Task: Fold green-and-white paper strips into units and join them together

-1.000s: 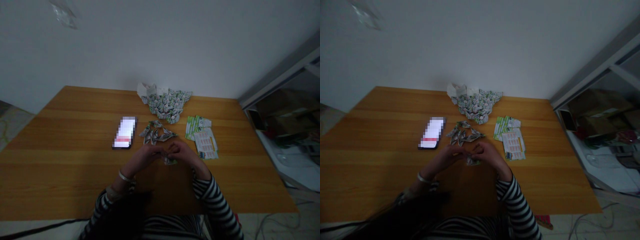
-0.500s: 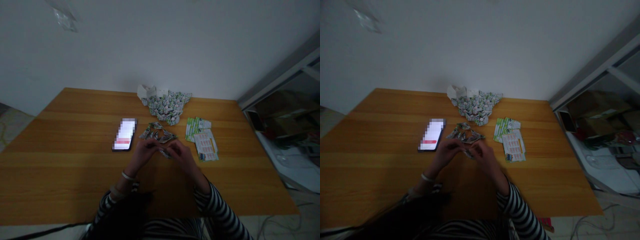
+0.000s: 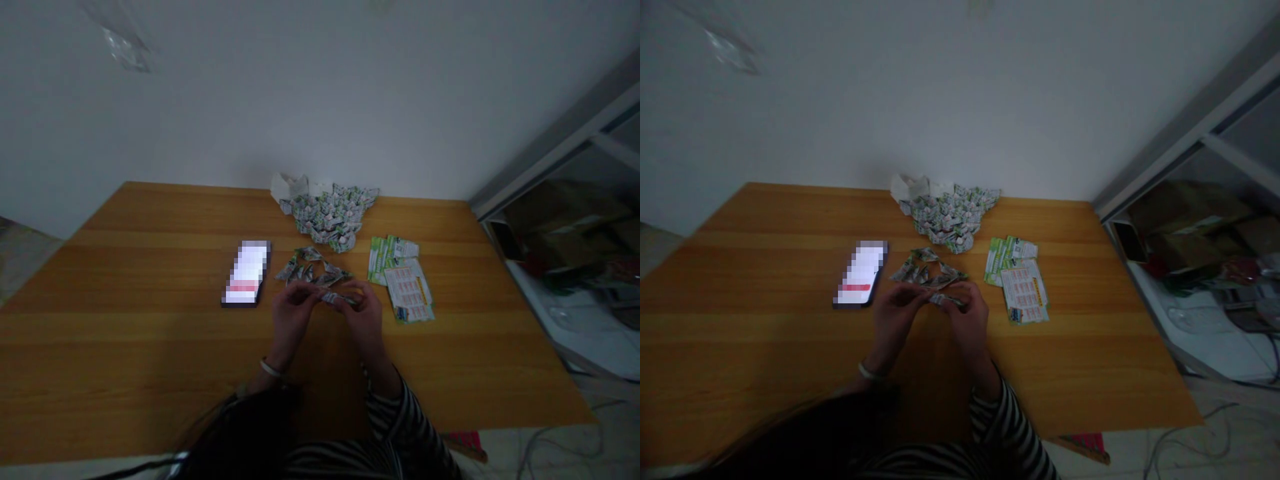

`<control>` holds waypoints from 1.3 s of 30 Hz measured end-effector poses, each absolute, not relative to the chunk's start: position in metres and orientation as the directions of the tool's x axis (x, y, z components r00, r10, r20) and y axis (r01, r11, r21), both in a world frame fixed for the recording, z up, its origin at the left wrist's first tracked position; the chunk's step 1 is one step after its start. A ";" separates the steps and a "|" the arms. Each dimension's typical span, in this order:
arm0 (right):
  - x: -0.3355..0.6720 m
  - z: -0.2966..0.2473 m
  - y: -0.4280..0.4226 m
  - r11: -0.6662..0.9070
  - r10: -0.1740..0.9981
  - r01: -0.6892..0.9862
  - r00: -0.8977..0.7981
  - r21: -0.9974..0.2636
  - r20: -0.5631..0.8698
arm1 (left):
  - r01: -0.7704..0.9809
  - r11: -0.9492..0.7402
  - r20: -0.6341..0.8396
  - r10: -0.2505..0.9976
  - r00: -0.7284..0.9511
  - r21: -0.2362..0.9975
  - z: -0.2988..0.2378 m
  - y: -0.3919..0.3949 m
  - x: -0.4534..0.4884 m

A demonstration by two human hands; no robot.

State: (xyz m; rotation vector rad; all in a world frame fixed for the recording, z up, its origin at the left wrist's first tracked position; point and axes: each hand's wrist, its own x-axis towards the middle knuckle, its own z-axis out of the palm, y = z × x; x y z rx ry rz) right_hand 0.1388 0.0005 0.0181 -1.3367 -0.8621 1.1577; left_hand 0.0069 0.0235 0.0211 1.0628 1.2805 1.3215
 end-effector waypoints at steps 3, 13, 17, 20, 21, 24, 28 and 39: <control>0.149 0.018 0.000 -0.038 0.985 -0.050 0.168 -0.998 -0.045 | -0.052 0.005 -0.014 0.984 -0.176 0.999 0.025 0.024 0.001; 0.157 0.023 -0.002 0.029 0.993 0.285 0.103 -0.958 0.061 | -0.085 0.039 -0.041 0.999 -0.032 0.996 0.032 0.021 0.004; 0.146 0.021 -0.003 -0.044 0.983 0.131 0.184 -0.990 -0.019 | -0.130 0.136 -0.128 0.989 0.073 0.982 0.027 0.017 0.010; 0.140 0.023 -0.003 -0.096 0.973 -0.109 0.200 -0.989 -0.117 | -0.191 0.175 -0.177 0.984 0.003 0.966 0.025 0.014 0.013; 0.139 0.024 -0.003 -0.116 0.968 -0.177 0.200 -0.977 -0.151 | -0.231 0.192 -0.201 0.979 -0.014 0.954 0.024 0.013 0.015; 0.135 0.027 -0.003 -0.125 0.957 -0.256 0.225 -0.958 -0.185 | -0.338 0.248 -0.273 0.961 -0.030 0.908 0.022 0.012 0.020; 0.133 0.024 0.000 -0.115 0.956 -0.288 0.227 -0.951 -0.185 | -0.347 0.241 -0.287 0.954 -0.087 0.906 0.021 0.014 0.022; 0.131 0.012 -0.007 -0.051 0.984 -0.065 0.165 -0.997 -0.061 | -0.118 0.120 -0.133 0.986 -0.103 0.986 0.005 0.017 0.013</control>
